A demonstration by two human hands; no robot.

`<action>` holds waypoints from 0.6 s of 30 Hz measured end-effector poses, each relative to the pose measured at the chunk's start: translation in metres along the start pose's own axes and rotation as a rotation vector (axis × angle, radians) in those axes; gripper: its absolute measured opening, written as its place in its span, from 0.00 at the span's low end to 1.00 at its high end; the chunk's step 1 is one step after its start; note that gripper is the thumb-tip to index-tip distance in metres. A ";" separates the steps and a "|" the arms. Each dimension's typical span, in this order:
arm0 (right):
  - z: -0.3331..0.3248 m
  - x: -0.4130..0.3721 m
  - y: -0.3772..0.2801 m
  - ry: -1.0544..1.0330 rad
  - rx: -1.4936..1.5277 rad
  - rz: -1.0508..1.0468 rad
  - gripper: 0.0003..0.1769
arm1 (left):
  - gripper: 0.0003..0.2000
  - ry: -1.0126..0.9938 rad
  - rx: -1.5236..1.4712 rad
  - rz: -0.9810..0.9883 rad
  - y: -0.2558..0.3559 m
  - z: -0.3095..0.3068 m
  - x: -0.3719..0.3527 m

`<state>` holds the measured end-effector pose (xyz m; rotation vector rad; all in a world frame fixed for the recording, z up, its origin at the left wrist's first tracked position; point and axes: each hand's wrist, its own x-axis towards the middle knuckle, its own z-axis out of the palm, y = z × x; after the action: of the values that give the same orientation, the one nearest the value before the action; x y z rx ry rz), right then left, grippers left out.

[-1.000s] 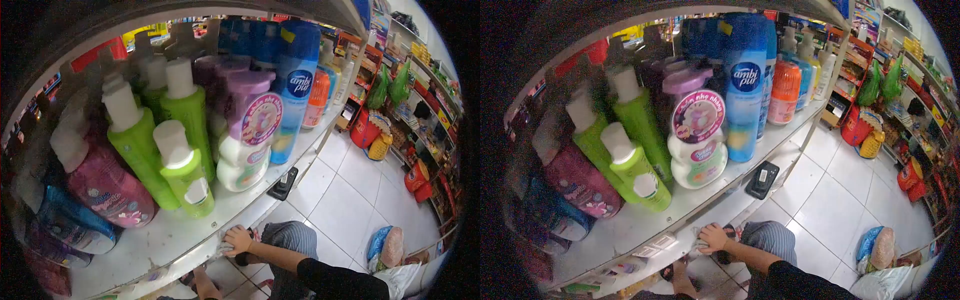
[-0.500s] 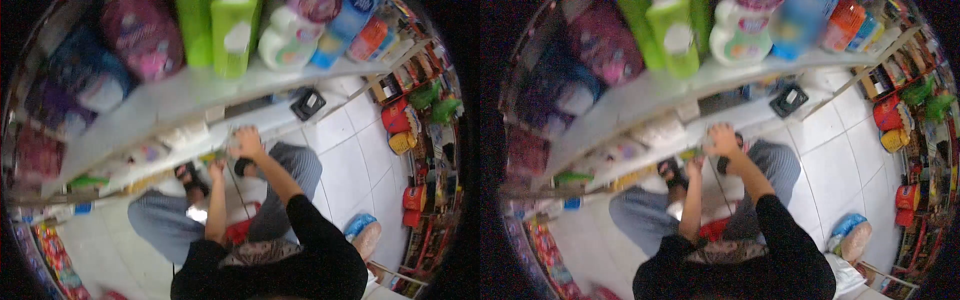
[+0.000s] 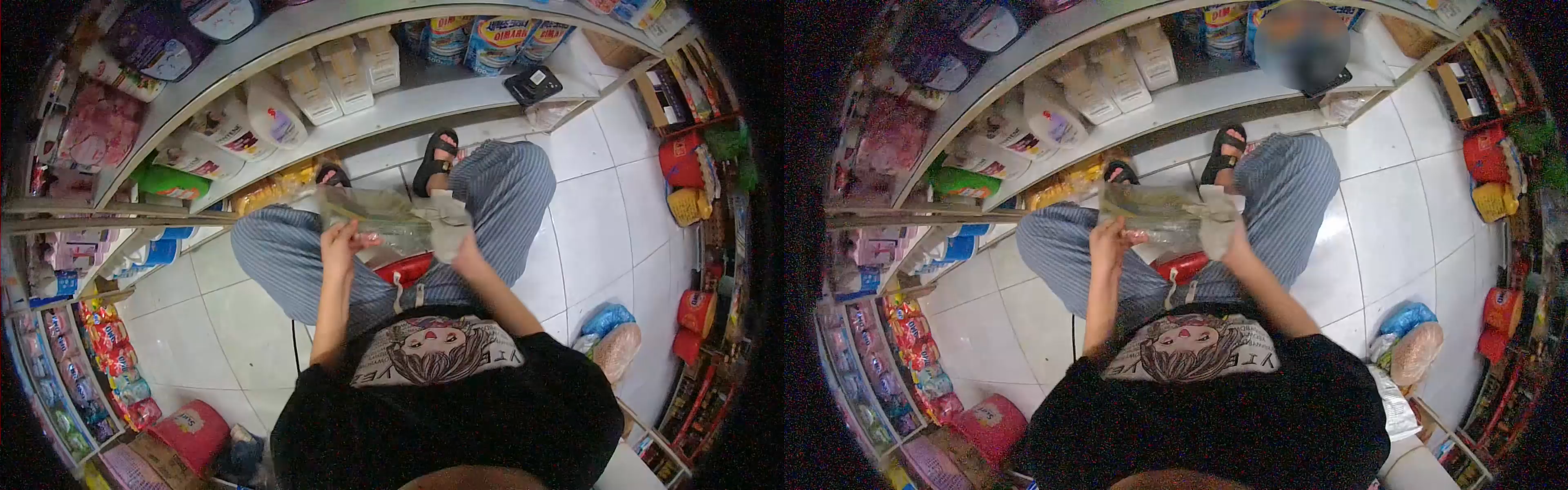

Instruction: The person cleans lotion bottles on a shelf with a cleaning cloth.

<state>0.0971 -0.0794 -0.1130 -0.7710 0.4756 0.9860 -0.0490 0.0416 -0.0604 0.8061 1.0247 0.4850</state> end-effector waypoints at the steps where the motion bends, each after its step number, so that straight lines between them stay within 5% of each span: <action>1: -0.018 0.015 -0.007 -0.141 0.043 0.143 0.16 | 0.11 0.013 0.001 0.091 0.007 -0.007 -0.015; 4: -0.053 0.064 -0.017 -0.573 0.170 0.579 0.15 | 0.11 0.030 0.057 0.261 0.052 -0.010 -0.077; 9: 0.012 0.054 0.066 -0.630 0.119 0.589 0.16 | 0.08 0.153 0.063 0.540 0.092 -0.017 -0.159; 11: 0.025 0.045 0.087 -0.645 0.085 0.579 0.16 | 0.06 -0.175 0.199 0.858 0.091 -0.037 -0.159; 12: 0.025 0.046 0.086 -0.653 0.062 0.572 0.16 | 0.04 -0.036 0.169 0.887 0.086 -0.035 -0.151; 14: 0.014 0.051 0.069 -0.654 0.022 0.562 0.16 | 0.04 0.152 0.073 0.790 0.074 -0.044 -0.122; 18: -0.008 0.065 0.022 -0.665 -0.024 0.472 0.16 | 0.06 0.106 -0.129 0.552 0.056 -0.054 -0.057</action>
<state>0.1090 -0.0421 -0.1698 -0.3109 0.0569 1.6095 -0.1226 0.0566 0.0001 0.9538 0.8489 1.0638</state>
